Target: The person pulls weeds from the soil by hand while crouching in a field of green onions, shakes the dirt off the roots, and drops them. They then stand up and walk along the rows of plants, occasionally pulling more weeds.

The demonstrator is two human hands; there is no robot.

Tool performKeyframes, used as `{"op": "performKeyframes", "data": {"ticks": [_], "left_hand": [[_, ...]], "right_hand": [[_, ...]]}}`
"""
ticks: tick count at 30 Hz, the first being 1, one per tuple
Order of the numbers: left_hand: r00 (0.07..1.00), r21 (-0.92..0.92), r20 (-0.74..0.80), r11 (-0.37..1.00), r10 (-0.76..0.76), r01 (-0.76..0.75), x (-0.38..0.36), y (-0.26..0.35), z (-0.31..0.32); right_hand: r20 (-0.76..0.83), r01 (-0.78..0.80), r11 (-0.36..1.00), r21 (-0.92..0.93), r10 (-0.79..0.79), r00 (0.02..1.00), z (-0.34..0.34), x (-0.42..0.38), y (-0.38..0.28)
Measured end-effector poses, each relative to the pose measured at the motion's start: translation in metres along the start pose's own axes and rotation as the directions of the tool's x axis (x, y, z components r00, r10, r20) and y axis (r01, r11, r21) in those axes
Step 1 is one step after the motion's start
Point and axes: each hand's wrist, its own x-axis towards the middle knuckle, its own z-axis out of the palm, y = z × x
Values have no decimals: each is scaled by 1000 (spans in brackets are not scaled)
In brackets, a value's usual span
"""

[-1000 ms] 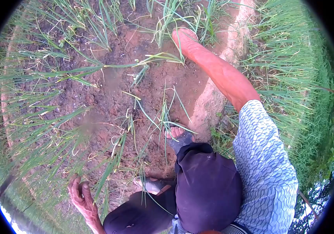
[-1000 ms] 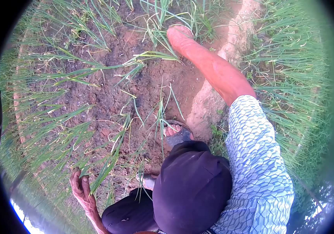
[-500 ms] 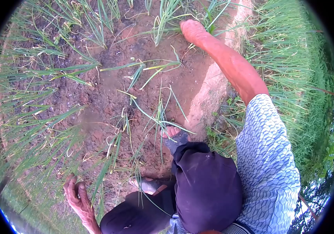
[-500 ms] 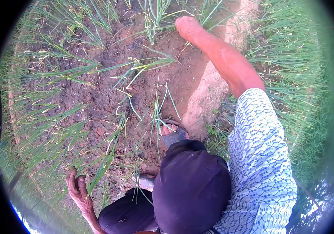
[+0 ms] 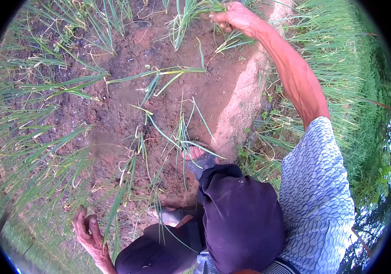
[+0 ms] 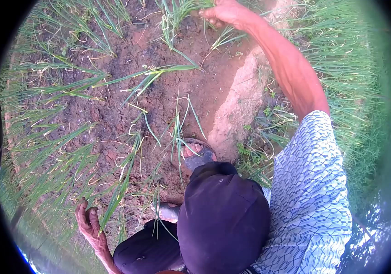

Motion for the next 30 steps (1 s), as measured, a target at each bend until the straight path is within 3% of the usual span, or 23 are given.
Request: {"op": "performKeyframes", "data": {"ticks": [1,2,4,5,6,7,8,9,10,11,12,13,14,19,20,23,25,26,27,28,30], "left_hand": [[1000,-12,-4,1000,-9,9,1,2,2],[1000,-22,-4,1000,-17,17,2,4,3],[1000,-40,-6,999,-18,17,3,4,5],[1000,-51,3,999,-6,6,3,3,4],[1000,-63,7,998,2,-1,3,3,4],[1000,-76,11,997,7,-6,3,2,5],[999,-85,19,996,-40,41,3,4,5],[999,-89,18,995,-33,35,2,3,7],[1000,-89,17,996,-26,28,2,2,8],[1000,-86,17,996,-20,22,1,2,7],[1000,-85,25,996,-14,16,1,4,8],[999,-51,36,999,-13,15,-2,4,8],[999,-13,54,1000,-9,9,-4,2,6],[1000,-69,10,998,-6,6,-9,7,5],[1000,-62,4,998,10,-10,-10,11,5],[999,-49,13,998,-38,38,-10,12,6],[998,-32,30,998,-51,51,-6,15,7],[998,-10,39,999,-52,52,-4,16,7],[997,15,49,998,-56,55,-4,17,6],[997,15,46,998,-56,56,-5,16,5],[998,2,41,999,-44,44,-3,14,7]], "right_hand": [[50,15,906,424,-40,998,0,-27,-36],[40,54,857,512,-86,995,-7,-62,-67],[-154,167,711,683,-83,985,7,-119,-92],[180,159,832,531,-294,939,-11,-132,-65],[526,220,907,359,-391,756,-29,-144,-40],[588,227,970,85,-233,775,-34,-155,-15],[459,325,931,-166,-219,861,-21,-167,31],[319,327,844,-424,-199,927,-7,-179,76],[356,240,693,-680,26,934,10,-173,62],[136,199,733,-650,-146,980,8,-159,102],[-99,179,772,-610,-299,949,5,-137,143],[-311,-58,770,-635,-186,932,2,-122,131],[-363,58,662,-748,-481,798,-5,-100,146],[-388,-42,613,-789,-444,807,-9,-38,126],[-358,-22,539,-842,-526,772,-5,-33,127],[-366,66,606,-793,-560,743,-9,-25,139],[-584,129,934,-333,-312,750,-11,-23,153],[-659,164,974,-158,-228,717,-10,-24,161],[-714,203,979,24,-126,689,-4,-33,157],[-755,361,850,384,64,653,0,-43,155],[-620,220,744,631,312,720,-5,-70,164]]}}
